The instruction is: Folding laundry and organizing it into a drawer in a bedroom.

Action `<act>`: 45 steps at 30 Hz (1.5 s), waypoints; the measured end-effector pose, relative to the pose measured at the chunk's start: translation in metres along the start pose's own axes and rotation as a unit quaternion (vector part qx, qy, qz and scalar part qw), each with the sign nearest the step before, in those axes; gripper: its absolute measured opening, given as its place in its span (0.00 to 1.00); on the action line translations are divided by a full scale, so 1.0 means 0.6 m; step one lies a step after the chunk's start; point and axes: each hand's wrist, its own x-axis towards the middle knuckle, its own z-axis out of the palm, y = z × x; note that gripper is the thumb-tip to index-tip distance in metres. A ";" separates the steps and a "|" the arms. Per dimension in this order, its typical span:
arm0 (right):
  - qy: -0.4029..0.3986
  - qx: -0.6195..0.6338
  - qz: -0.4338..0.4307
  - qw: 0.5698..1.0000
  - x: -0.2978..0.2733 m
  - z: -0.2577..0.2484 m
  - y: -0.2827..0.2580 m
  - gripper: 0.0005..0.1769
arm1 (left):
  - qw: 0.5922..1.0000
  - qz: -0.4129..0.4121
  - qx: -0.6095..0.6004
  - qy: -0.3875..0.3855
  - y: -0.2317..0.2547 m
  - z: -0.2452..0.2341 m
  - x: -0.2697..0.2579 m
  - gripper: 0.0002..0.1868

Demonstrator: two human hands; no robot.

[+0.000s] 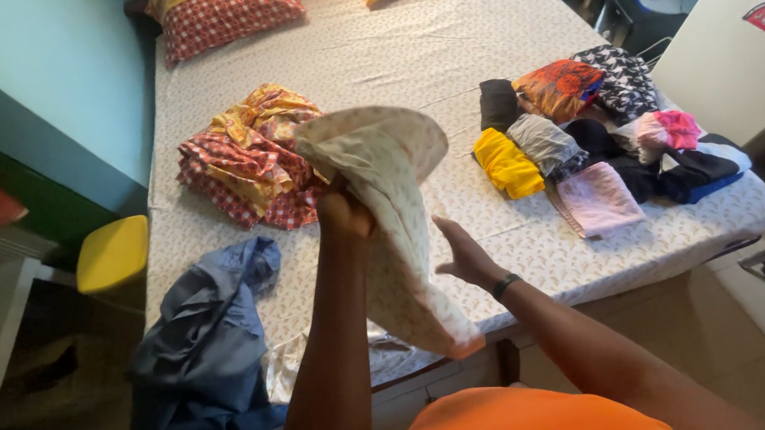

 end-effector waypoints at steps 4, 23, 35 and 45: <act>0.087 -0.044 -0.038 0.994 0.039 -0.008 -0.084 0.63 | 0.999 0.017 -0.016 -0.031 0.035 0.009 -0.019 0.18; -0.051 0.855 0.058 0.513 -0.171 -0.344 -0.010 0.13 | 0.807 0.153 0.554 -0.135 -0.392 0.004 -0.129 0.12; 0.304 0.566 0.326 0.694 -0.527 -0.479 -0.063 0.09 | 0.687 0.146 0.680 -0.208 -0.729 0.156 -0.417 0.05; 0.450 0.552 0.309 0.630 -0.772 -0.562 0.058 0.21 | 0.951 -0.279 0.128 -0.040 -0.801 0.034 -0.328 0.19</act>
